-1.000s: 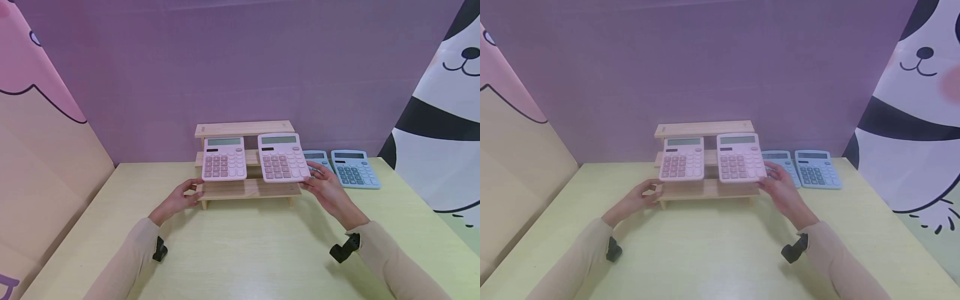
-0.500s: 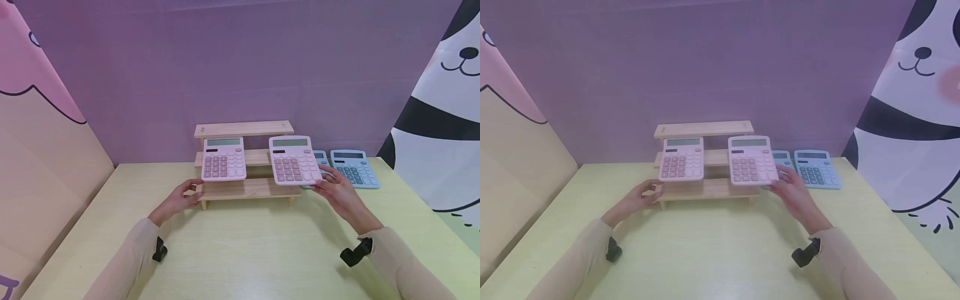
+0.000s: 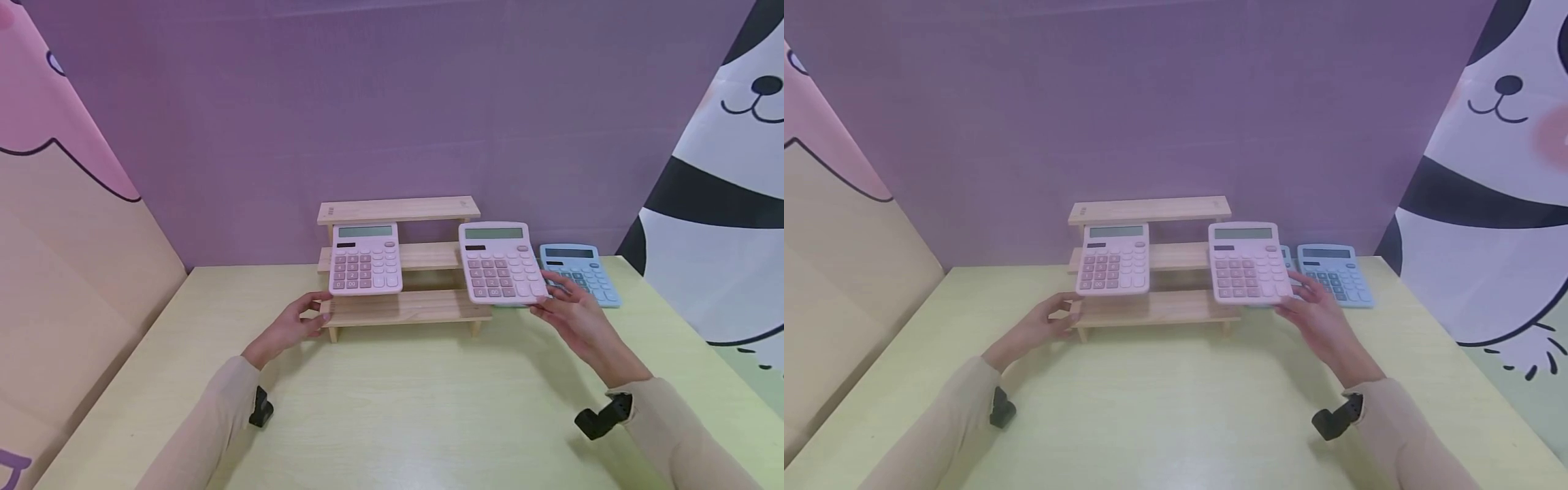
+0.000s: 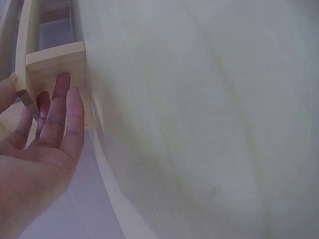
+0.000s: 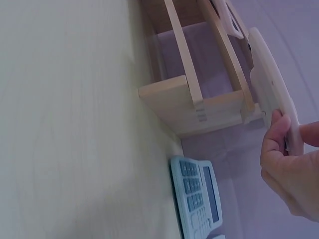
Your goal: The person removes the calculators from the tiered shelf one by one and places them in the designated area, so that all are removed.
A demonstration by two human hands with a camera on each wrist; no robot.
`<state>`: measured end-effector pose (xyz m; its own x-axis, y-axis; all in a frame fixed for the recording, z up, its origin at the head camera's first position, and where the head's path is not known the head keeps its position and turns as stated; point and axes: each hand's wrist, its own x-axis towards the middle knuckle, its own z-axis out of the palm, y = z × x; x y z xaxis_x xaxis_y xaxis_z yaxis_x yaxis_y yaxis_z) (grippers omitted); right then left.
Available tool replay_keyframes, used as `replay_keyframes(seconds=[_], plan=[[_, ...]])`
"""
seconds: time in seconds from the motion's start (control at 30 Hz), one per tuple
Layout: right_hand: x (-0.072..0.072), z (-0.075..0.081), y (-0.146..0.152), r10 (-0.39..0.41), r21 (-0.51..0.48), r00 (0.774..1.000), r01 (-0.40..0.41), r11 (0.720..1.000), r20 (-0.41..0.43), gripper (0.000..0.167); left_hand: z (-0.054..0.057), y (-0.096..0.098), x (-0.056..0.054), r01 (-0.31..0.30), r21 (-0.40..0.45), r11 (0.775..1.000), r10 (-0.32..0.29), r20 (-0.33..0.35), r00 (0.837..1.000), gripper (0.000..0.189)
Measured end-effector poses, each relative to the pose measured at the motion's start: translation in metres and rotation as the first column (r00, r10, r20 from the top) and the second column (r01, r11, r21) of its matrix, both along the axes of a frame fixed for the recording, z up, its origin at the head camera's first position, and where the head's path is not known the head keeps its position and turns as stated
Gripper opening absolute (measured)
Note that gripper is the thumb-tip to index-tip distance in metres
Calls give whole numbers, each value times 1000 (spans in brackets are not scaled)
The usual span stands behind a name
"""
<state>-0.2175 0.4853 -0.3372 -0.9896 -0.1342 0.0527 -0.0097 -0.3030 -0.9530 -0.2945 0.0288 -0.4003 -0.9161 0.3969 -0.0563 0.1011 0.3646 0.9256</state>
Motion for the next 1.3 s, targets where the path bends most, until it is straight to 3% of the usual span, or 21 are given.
replay_keyframes(seconds=[0.23,0.77,1.07,1.3], plan=[[4,-1,14,9,-1,1000,-10,1000,-18,45,2,0,2,1,4,1000,-1,2,1000,49],[11,-6,43,57,-109,998,-58,992,-15,48,1,0,2,-3,-3,1000,3,0,1000,48],[14,-13,50,78,-106,997,-80,991,-21,42,-1,-1,-1,4,-2,1000,-4,-7,1000,47],[17,-17,58,57,-48,998,-56,997,32,45,-1,-1,0,10,2,1000,-10,-7,1000,48]])
